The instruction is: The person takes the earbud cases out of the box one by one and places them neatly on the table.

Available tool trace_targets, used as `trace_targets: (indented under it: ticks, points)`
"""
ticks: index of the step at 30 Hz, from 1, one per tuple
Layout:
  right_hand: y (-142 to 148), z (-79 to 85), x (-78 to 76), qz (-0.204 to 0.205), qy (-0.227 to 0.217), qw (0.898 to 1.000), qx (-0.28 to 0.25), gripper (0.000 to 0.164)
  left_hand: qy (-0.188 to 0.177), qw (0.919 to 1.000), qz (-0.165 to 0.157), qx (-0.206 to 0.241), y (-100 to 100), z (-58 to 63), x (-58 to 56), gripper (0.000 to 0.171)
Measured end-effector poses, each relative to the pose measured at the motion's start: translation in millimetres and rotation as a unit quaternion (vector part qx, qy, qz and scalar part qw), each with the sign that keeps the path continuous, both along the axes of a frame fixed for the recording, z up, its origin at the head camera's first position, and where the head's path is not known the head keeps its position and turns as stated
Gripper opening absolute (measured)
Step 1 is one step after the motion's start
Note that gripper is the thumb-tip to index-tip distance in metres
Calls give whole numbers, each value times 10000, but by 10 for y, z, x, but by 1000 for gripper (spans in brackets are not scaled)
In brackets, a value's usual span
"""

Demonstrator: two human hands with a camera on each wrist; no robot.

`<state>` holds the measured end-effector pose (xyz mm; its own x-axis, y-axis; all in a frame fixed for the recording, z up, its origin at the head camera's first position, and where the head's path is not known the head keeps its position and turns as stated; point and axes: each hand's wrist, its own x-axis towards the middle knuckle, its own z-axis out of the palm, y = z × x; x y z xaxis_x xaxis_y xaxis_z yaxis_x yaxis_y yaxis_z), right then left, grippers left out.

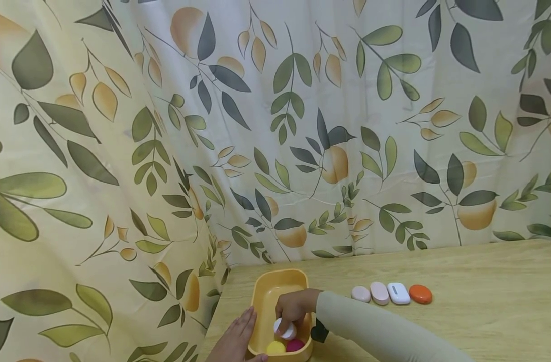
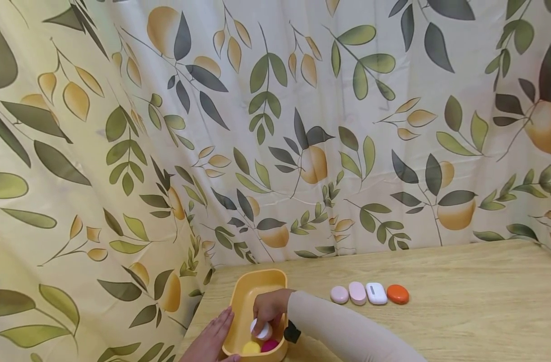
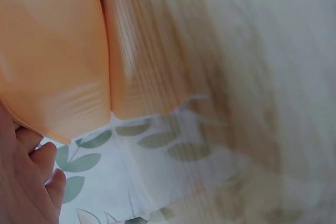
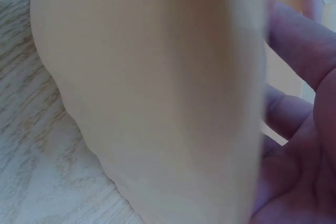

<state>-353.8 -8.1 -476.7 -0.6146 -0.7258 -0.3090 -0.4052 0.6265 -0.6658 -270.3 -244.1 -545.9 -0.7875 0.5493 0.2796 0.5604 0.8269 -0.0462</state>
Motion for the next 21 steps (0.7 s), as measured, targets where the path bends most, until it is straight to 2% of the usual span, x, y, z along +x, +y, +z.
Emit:
trace_targets:
  ticks: [3, 10, 14, 21]
  points:
    - [-7, -14, -8, -23, -72, 10000, -19, 11, -1, 10000, 23, -3, 0, -2, 13, 95]
    - [-23, -50, -11, 8, 97, 9998, -158, 7, -23, 10000, 61, 3, 7, -4, 18, 94]
    - [-26, -80, -18, -39, -43, 9998, -215, 7, -107, 9999, 89, 0, 10, -5, 10, 95]
    - [-21, -112, -46, -169, -87, 9980, -598, 7, -106, 9999, 1, 14, 4, 4, 0, 93]
